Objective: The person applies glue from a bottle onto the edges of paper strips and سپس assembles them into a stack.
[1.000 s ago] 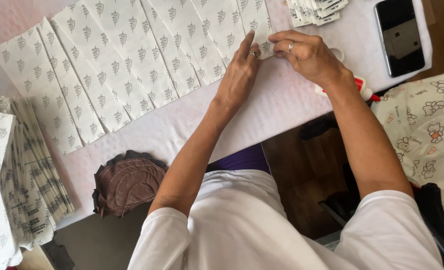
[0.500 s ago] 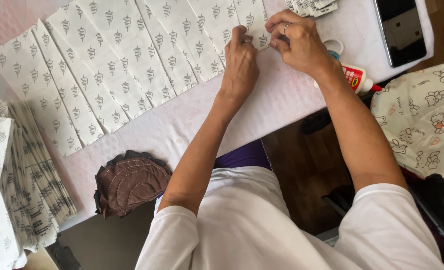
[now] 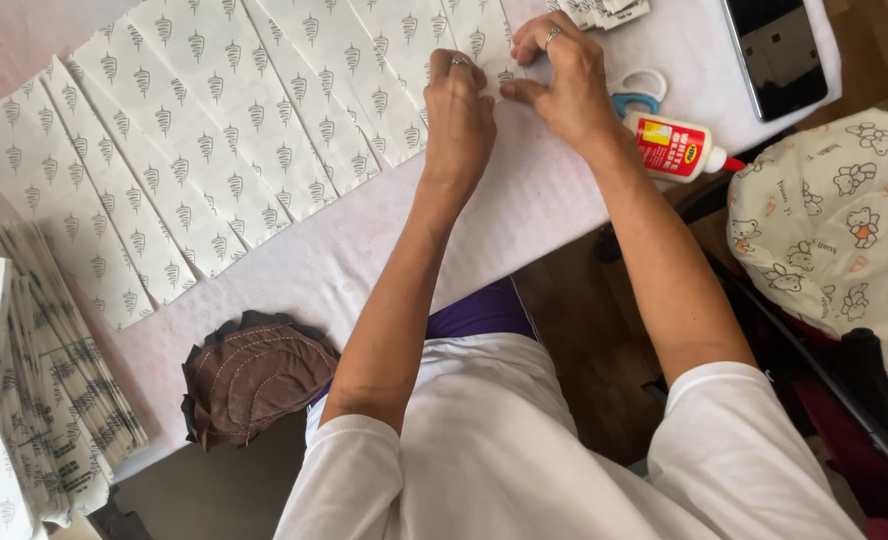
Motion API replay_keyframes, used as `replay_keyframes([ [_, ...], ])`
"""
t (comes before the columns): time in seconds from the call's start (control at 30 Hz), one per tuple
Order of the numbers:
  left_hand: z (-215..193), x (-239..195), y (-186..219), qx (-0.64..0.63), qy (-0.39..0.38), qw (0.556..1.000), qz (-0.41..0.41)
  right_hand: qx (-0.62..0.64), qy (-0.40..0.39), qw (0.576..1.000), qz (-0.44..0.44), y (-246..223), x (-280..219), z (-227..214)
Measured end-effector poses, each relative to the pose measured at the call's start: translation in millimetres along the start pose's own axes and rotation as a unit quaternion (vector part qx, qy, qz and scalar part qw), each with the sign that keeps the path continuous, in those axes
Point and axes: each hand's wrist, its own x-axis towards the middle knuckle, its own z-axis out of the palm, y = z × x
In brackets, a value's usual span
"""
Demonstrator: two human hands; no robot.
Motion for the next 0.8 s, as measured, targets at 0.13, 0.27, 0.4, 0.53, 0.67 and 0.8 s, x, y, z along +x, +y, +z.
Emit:
replay_keyframes([
  [0.13, 4, 0, -1, 0.002, 0.007, 1.000, 0.013, 0.022, -0.012, 0.999, 0.045, -9, 7, -7],
  [0.27, 19, 1, 0, 0.084, -0.003, 0.996, -0.041, 0.079, -0.019, 0.993, 0.089, -10, 4, -4],
  [0.4, 29, 4, -3, 0.160, 0.007, 0.986, -0.041, 0.103, -0.024, 0.990, 0.094, -13, 5, -5],
  [0.53, 3, 4, 3, 0.007, 0.017, 0.998, -0.053, 0.122, -0.021, 0.986, 0.108, -10, 5, -5],
  [0.67, -1, 1, 6, -0.041, 0.014, 0.995, -0.094, 0.114, -0.028, 0.986, 0.119, -15, 5, -6],
  [0.8, 0, 2, 6, -0.055, 0.022, 0.993, -0.104, 0.001, 0.021, 0.998, 0.054, -20, 2, 6],
])
